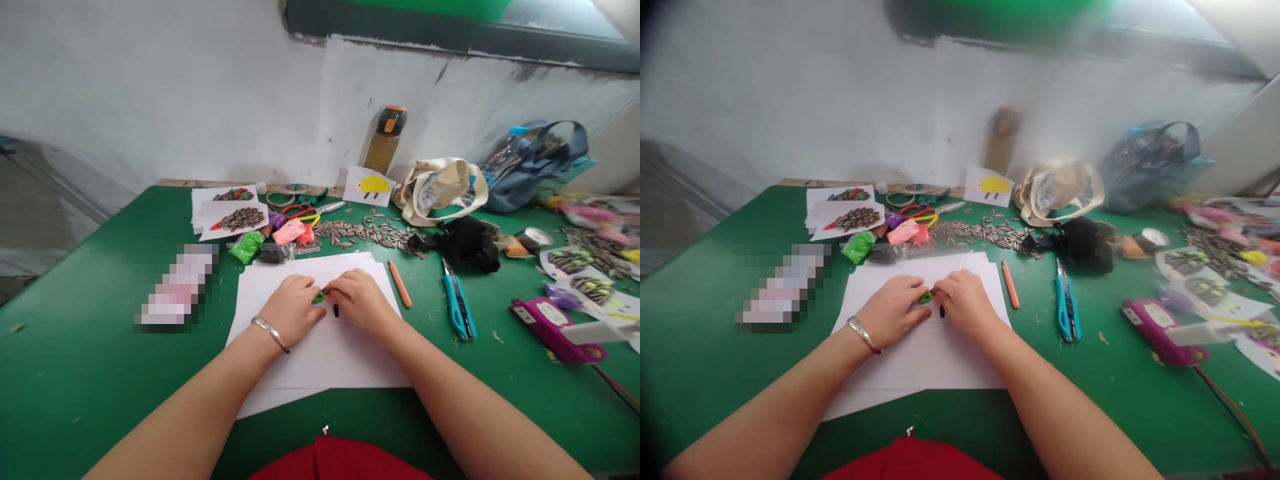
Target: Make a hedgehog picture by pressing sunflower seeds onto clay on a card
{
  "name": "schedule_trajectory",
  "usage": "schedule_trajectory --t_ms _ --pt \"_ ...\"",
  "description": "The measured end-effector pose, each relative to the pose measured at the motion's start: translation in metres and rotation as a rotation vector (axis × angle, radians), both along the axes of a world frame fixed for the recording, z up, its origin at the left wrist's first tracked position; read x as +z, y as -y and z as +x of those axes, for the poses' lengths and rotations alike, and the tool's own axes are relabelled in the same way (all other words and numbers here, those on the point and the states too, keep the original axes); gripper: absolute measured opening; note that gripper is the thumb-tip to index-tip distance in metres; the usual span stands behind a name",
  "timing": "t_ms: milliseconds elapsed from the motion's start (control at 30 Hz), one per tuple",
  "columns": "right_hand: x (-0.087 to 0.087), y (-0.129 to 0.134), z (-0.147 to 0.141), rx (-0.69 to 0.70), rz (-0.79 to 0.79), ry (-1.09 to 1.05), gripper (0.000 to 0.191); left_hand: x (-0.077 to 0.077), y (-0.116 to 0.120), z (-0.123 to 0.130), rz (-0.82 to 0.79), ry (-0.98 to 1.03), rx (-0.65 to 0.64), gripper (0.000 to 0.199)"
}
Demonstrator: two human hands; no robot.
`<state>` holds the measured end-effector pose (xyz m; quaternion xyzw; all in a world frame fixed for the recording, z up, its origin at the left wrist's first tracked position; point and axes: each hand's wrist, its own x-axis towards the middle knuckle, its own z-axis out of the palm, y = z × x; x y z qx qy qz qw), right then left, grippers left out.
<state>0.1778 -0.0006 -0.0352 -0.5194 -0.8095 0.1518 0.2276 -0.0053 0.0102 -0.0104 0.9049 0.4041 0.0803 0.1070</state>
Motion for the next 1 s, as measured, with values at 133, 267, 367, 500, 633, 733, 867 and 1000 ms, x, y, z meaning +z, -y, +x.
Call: schedule_trajectory --t_ms 133,267,367,500,633,733,867,1000 --pt "-0.0006 -0.0001 0.0004 0.007 0.002 0.005 0.018 0.0003 0.0006 0.0001 -0.004 -0.009 0.007 0.011" --pt "-0.0018 0.0003 0.0001 0.017 0.003 0.018 0.018 0.0002 0.0016 0.0001 -0.018 -0.017 0.016 0.012" --pt "-0.0019 0.0004 -0.0001 0.015 0.001 0.013 0.018 0.0001 0.0019 0.0002 -0.027 -0.021 0.020 0.012" --pt "-0.0013 0.0006 0.0005 0.016 -0.001 0.010 0.018 -0.0004 0.0017 -0.0002 -0.020 -0.016 0.010 0.012" --pt "0.0013 0.0021 -0.0002 0.007 0.001 0.025 0.018 0.0000 0.0016 -0.0004 -0.027 -0.013 0.010 0.012" --pt "0.0043 0.0035 -0.0017 -0.028 -0.007 0.041 0.014 0.0007 0.0015 -0.0003 -0.038 -0.021 0.013 0.013" --pt "0.0069 0.0040 -0.0026 -0.041 -0.040 0.019 0.012 0.0010 0.0012 -0.0002 -0.035 -0.032 0.013 0.013" --pt "0.0072 0.0034 -0.0020 -0.046 -0.041 -0.007 0.011 0.0007 0.0009 0.0003 -0.037 -0.034 0.014 0.012"
